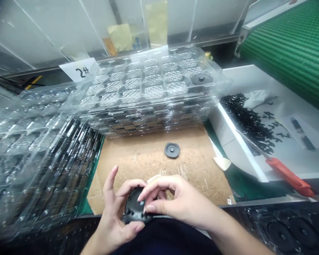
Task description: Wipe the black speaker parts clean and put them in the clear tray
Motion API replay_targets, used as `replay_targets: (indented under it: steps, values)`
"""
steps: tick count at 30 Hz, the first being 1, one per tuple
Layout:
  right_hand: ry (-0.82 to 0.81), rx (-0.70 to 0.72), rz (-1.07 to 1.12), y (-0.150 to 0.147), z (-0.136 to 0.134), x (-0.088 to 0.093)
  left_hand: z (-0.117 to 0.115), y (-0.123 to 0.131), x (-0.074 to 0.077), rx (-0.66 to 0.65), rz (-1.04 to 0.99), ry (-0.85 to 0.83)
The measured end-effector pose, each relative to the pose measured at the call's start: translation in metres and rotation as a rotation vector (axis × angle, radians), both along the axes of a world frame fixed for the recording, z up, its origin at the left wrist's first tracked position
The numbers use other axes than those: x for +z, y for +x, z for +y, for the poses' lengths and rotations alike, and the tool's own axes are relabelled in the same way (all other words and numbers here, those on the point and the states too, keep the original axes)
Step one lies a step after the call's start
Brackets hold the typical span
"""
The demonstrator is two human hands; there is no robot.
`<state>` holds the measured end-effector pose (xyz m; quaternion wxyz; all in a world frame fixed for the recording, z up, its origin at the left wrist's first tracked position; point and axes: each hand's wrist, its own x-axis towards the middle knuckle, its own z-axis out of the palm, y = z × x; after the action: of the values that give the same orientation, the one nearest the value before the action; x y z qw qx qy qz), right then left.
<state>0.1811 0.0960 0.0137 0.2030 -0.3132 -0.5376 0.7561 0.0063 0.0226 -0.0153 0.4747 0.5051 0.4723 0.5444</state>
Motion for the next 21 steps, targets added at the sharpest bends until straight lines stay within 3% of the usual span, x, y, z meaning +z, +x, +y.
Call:
replay_targets:
  steps: [3,6,11,17,21]
  values:
    - [-0.130,0.074,0.122,0.002,0.001,0.002,-0.003,-0.003,0.003,-0.090,-0.061,-0.133]
    - [-0.230,0.087,0.204,0.007,-0.004,0.000,-0.005,0.000,0.004,-0.147,-0.069,-0.161]
    - [-0.322,-0.110,0.178,0.020,-0.018,-0.011,-0.006,0.016,0.000,-0.034,-0.091,-0.104]
    - [-0.170,-0.361,0.128,0.042,-0.038,-0.027,0.001,0.026,-0.005,-0.036,-0.009,-0.176]
    - [0.227,-0.411,-0.106,0.049,-0.052,-0.032,0.008,0.029,-0.009,-0.062,-0.162,-0.305]
